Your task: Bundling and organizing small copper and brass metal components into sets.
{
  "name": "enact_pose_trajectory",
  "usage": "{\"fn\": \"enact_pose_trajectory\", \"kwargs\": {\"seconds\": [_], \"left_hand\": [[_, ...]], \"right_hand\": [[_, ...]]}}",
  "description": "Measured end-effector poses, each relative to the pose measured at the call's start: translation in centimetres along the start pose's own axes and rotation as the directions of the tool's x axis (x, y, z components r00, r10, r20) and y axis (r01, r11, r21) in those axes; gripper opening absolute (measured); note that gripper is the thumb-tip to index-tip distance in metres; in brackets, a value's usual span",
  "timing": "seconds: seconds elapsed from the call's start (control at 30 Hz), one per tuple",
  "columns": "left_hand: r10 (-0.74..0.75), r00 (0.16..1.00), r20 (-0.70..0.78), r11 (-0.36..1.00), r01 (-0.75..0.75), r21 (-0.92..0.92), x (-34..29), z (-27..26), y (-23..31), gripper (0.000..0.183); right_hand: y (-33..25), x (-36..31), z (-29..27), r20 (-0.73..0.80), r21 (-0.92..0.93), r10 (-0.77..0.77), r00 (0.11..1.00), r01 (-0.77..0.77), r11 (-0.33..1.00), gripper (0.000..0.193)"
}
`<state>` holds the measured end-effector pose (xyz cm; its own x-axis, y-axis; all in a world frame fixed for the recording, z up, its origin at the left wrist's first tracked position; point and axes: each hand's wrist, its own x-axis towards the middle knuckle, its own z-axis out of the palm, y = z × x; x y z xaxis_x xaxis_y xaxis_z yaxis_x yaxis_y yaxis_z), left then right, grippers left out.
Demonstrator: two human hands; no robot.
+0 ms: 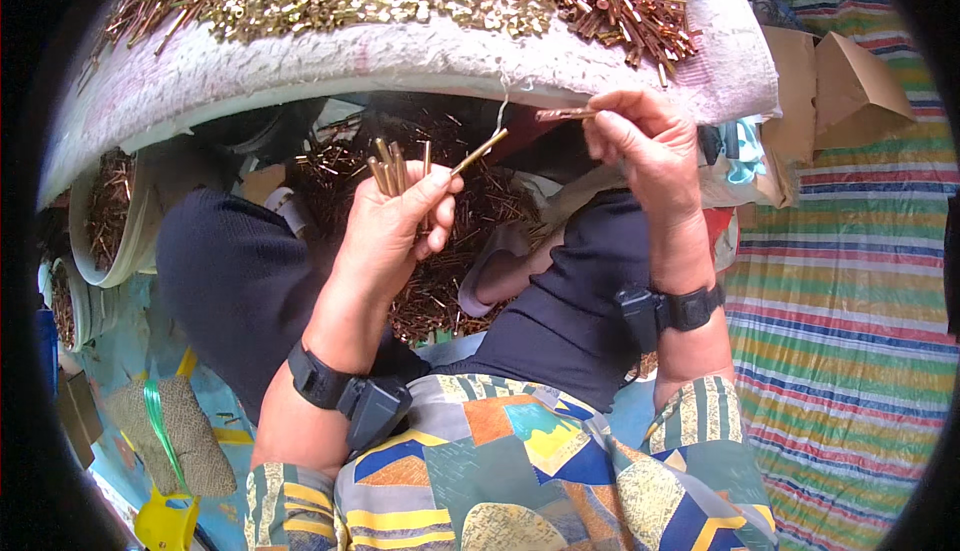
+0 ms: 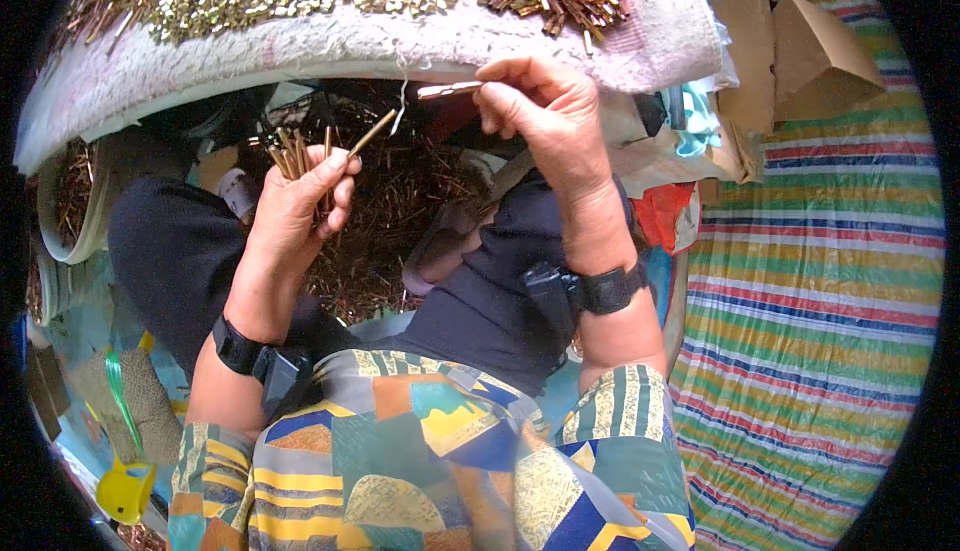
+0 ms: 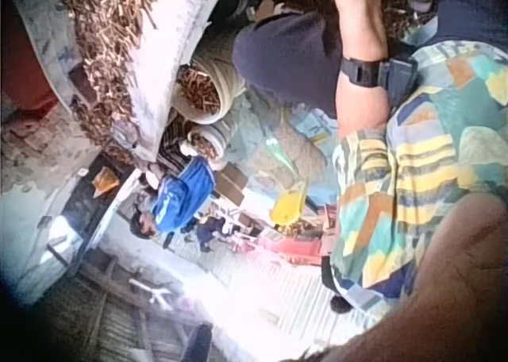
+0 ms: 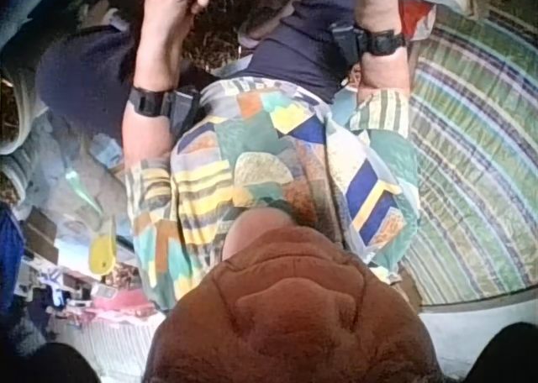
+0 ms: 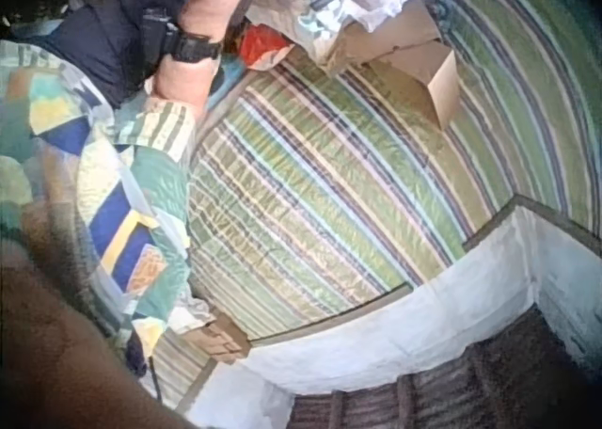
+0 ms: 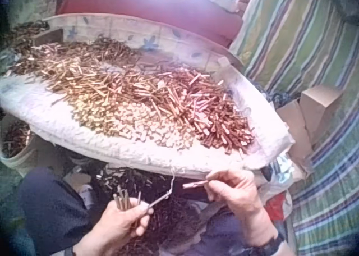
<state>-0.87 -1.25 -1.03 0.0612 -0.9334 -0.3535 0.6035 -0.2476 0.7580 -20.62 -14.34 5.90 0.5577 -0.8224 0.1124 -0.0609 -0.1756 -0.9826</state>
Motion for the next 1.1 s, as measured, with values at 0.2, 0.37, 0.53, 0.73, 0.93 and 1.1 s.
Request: {"fn": "enact_pose_trajectory", "kwargs": {"seconds": [0.2,0.37,0.53,0.73,0.93,1.1], "left_hand": [[0.037,0.999,0.008,0.983,-0.035,-0.182,-0.1,0.0,0.0,0.018],[0.088,0.996,0.027,0.960,-0.078,-0.268,-0.2,-0.2,0.3,0.018],[0.087,0.996,0.029,0.962,-0.076,-0.264,-0.5,-0.6,0.4,0.020],[0.068,0.997,0.028,0.978,-0.061,-0.199,-0.7,-0.6,0.6,0.021],[0.059,0.998,0.015,0.983,-0.055,-0.176,-0.7,-0.2,0.7,0.020],[0.060,0.998,0.012,0.984,-0.057,-0.167,-0.6,-0.2,0.6,0.020]], "right_hand": [[2.1,-2.5,6.6,0.097,0.119,0.193,0.976,-0.204,0.972,0.004],[3.7,-3.5,10.2,0.146,0.194,0.137,0.980,-0.165,0.967,0.017],[2.1,-2.5,9.6,0.074,-0.061,0.007,0.997,-0.003,0.998,0.042],[-1.0,0.5,7.3,-0.219,0.169,-0.097,0.971,0.136,0.976,0.030],[-1.2,1.0,9.0,-0.237,0.226,-0.119,0.964,0.174,0.958,0.040],[-0.5,1.1,9.5,-0.191,0.240,-0.072,0.979,0.118,0.964,0.041]]}}
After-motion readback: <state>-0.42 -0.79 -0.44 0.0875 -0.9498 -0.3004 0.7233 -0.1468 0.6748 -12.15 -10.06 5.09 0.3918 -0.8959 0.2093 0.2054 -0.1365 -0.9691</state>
